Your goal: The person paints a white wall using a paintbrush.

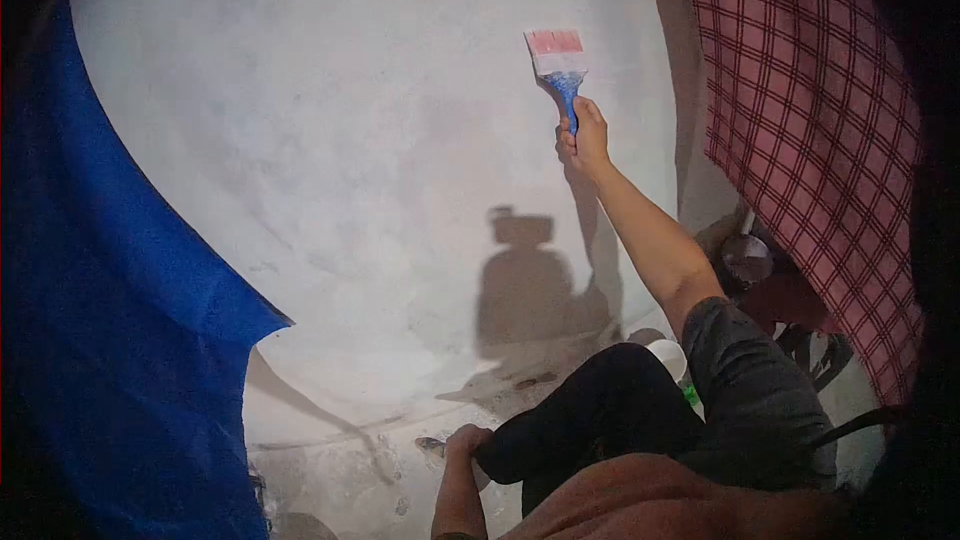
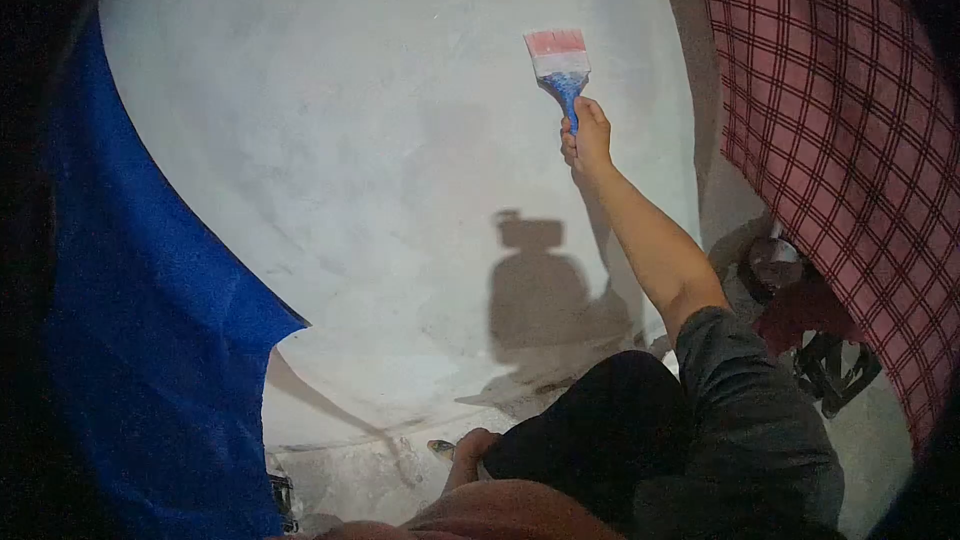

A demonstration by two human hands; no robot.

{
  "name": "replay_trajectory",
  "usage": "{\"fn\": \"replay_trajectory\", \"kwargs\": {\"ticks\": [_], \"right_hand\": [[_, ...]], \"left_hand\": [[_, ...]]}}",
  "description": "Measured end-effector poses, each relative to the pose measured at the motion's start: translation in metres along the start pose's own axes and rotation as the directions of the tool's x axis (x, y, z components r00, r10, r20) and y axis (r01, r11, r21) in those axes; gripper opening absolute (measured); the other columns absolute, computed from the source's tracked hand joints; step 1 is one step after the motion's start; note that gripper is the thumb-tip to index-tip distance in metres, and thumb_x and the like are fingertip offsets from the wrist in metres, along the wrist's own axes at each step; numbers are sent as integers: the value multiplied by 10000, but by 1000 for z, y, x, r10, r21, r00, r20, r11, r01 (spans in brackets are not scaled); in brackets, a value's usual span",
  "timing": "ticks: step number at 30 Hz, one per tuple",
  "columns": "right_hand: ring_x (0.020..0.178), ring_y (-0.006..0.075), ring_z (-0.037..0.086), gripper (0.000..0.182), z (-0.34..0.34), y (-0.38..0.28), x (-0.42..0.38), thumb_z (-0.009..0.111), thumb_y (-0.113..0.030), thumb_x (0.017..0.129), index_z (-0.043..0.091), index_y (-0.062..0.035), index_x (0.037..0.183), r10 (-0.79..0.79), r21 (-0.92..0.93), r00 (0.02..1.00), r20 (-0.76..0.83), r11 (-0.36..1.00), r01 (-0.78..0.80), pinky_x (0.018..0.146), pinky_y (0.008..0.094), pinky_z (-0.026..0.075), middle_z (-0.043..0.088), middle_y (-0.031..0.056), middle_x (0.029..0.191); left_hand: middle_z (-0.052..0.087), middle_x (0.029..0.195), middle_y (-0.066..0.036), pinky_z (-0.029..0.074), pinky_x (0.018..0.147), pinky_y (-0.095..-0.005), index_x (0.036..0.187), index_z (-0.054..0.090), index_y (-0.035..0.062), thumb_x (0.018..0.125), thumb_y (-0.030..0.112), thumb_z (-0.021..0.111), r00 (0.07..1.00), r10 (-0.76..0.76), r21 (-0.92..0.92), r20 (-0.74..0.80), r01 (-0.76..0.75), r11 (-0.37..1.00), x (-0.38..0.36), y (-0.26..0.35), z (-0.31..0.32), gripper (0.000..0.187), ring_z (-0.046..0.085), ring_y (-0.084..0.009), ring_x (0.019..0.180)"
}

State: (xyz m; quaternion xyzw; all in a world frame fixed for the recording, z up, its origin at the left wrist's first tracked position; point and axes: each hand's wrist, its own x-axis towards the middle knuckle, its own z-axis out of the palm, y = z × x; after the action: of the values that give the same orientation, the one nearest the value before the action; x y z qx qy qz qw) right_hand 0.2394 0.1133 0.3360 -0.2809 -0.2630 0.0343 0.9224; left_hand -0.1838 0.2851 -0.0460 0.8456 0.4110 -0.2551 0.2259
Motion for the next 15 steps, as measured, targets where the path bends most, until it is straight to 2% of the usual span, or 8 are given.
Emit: {"fn": "replay_trajectory", "kwargs": {"ticks": [5, 7, 8, 10, 11, 13, 15], "right_hand": [[391, 60, 379, 187, 0, 1, -2, 501, -314, 984, 492, -158, 1088, -2, 15, 999, -32, 1000, 3, 302, 199, 256, 519, 7, 663], [398, 66, 381, 185, -2, -3, -1, 499, -321, 985, 487, -165, 1084, -25, 147, 999, -38, 989, 30, 305, 198, 259, 510, 15, 665], [398, 66, 381, 185, -4, -6, 1, 499, -321, 985, 487, -165, 1084, -23, 145, 999, -33, 989, 28, 305, 198, 259, 510, 15, 665], [399, 70, 379, 172, -7, -11, 4, 494, -317, 987, 483, -171, 1078, -25, 338, 1000, 9, 941, 20, 304, 199, 263, 494, 20, 656], [399, 70, 379, 172, -6, -9, 2, 494, -317, 987, 483, -171, 1078, -24, 335, 1000, 7, 942, 20, 304, 199, 263, 494, 20, 656], [403, 66, 381, 174, -1, -8, -3, 493, -323, 988, 483, -170, 1071, -55, 161, 998, -33, 985, 60, 304, 200, 268, 480, 10, 646], [404, 64, 384, 178, 8, -6, -8, 490, -326, 990, 483, -168, 1071, -48, 117, 999, -18, 992, 50, 305, 201, 269, 484, 9, 650]], "left_hand": [[620, 1233, -184, 430, 998, -432, 1132, 672, 41, 806, 496, 571, 1000, 5, -25, -19, -6, 1000, -33, 13, -18, 568, 573, -349, 1179], [619, 1231, -188, 433, 995, -432, 1131, 671, 39, 797, 483, 571, 999, 9, -7, -36, -9, 1000, -19, 8, -12, 565, 577, -351, 1174], [619, 1231, -188, 433, 995, -432, 1131, 671, 39, 797, 483, 571, 999, 10, -12, -36, -10, 1000, -5, 3, -6, 565, 577, -351, 1174], [618, 1233, -188, 435, 992, -433, 1131, 671, 38, 781, 479, 579, 999, 12, -27, -37, -13, 1000, 16, -8, 2, 570, 578, -352, 1172], [618, 1233, -188, 435, 992, -433, 1131, 671, 38, 781, 479, 579, 999, 14, -27, -34, -14, 1000, 21, -12, 4, 570, 578, -352, 1172], [620, 1233, -184, 440, 986, -434, 1135, 672, 45, 771, 482, 586, 999, 29, -15, 41, -29, 999, 26, -9, -3, 575, 579, -349, 1173], [619, 1237, -178, 441, 985, -437, 1138, 671, 49, 769, 482, 589, 1000, 22, -20, 19, -22, 1000, 26, -9, -4, 575, 576, -351, 1176]]}}
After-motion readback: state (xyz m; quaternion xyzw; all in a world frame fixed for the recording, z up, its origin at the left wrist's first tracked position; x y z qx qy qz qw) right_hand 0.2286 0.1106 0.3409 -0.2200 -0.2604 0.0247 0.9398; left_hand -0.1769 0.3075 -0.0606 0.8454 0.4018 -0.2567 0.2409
